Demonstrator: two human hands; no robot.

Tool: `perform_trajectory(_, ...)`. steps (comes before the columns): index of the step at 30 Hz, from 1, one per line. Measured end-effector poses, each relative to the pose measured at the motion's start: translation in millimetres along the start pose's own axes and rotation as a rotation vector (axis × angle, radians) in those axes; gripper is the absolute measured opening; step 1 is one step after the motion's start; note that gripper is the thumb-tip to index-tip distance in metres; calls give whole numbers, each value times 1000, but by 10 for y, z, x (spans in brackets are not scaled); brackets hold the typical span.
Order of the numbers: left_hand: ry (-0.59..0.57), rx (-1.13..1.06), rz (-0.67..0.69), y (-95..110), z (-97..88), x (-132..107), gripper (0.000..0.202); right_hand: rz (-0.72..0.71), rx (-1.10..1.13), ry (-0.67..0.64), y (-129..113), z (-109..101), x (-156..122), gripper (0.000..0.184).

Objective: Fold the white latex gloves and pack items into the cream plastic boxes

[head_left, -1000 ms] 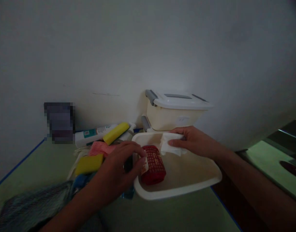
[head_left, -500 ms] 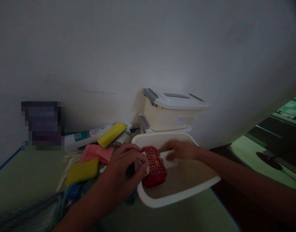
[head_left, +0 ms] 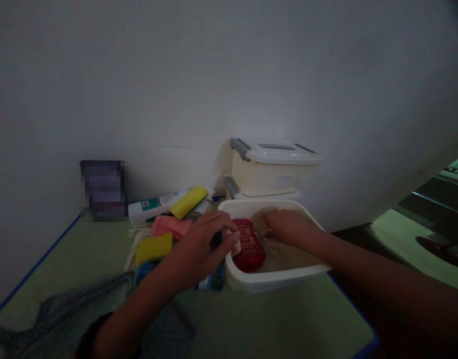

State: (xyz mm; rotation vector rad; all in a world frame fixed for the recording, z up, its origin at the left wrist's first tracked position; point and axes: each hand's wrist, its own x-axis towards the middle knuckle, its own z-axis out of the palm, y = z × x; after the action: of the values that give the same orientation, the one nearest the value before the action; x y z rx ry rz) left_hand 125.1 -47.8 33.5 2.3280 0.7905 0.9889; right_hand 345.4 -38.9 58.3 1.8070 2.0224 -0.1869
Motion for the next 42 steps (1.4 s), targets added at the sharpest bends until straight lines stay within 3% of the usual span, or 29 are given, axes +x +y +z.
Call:
perform_trajectory(6, -184, 16, 96, 4, -255, -31, 20, -278, 91, -187, 54, 54, 70, 28)
perform_trajectory(10, -288, 11, 105, -47, -430, -53, 26, -366, 110, -200, 163, 73, 212, 26)
perform_trajectory(14, -260, 38, 78, -40, -449, -76, 23, -383, 134, -113, 209, 16, 215, 24)
perform_trajectory(19, -194, 101, 9, -28, -582, -144, 23, -319, 194, 128, 140, -107, -39, 34)
perform_trajectory(24, -146, 157, -253, -40, -959, -235, 25, -292, 299, 247, -163, -314, -347, 36)
perform_trajectory(30, -214, 204, -369, -39, -1215, -395, 32, -374, 574, 308, -607, -511, -506, 42)
perform_trajectory(36, -325, 347, -489, -256, -1330, -490, 35, -422, 581, 331, -696, -394, -319, 43)
perform_trajectory(42, -373, 429, -577, -690, -1179, -464, 26, -479, 498, 300, -743, -338, -210, 39)
